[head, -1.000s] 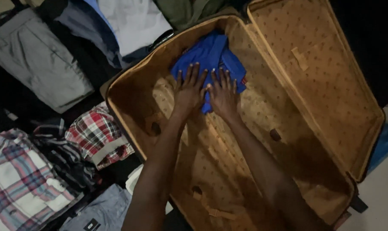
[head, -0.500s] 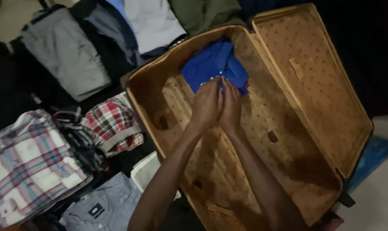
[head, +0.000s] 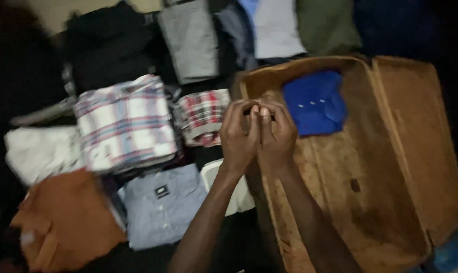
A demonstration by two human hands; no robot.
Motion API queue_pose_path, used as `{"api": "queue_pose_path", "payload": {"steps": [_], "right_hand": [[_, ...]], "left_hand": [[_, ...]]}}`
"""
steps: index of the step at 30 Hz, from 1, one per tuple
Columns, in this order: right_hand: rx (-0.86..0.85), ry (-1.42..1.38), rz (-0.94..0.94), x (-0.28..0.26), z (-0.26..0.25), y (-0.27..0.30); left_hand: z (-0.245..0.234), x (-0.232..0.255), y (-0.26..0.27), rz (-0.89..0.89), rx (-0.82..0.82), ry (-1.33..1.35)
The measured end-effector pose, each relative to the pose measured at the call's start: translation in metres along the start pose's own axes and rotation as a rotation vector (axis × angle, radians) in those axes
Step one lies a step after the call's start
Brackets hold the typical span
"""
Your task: Packing folded clothes into a suitcase.
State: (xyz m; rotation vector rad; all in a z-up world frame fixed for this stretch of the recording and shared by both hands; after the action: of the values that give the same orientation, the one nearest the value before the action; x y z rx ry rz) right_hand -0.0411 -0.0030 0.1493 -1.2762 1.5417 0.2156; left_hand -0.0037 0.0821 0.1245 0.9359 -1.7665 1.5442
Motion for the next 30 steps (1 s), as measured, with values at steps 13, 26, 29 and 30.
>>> {"api": "queue_pose_path", "payload": {"steps": [13, 26, 29, 30], "right_hand": [[-0.422, -0.243, -0.15, -0.131, 0.14, 0.067], [-1.009, -0.318, -0.26, -0.225, 0.269, 0.189], [-1.192, -0.333, -0.293, -0.236, 0.294, 0.219], [-1.274, -0.334, -0.3, -0.238, 0.302, 0.228]], "left_hand": [[-0.233, 0.046, 0.028, -0.074, 0.418, -0.249], [-0.388, 0.035, 0.136, -0.303, 0.808, -0.473], [-0.403, 0.026, 0.168, -0.351, 0.879, -0.467], [-0.406, 0.023, 0.176, -0.371, 0.888, -0.462]]}}
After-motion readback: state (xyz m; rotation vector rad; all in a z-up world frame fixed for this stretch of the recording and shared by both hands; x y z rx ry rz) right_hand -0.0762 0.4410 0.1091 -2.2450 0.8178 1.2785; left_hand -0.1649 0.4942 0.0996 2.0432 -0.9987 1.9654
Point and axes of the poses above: each hand's wrist, its own y-axis away from the middle knuckle, its own z-axis out of the palm, x = y × z, the point moved 4 cm from there along -y, towards the middle knuckle, and after that the axes turned 3 degrees about z, right-handed, at the moved point
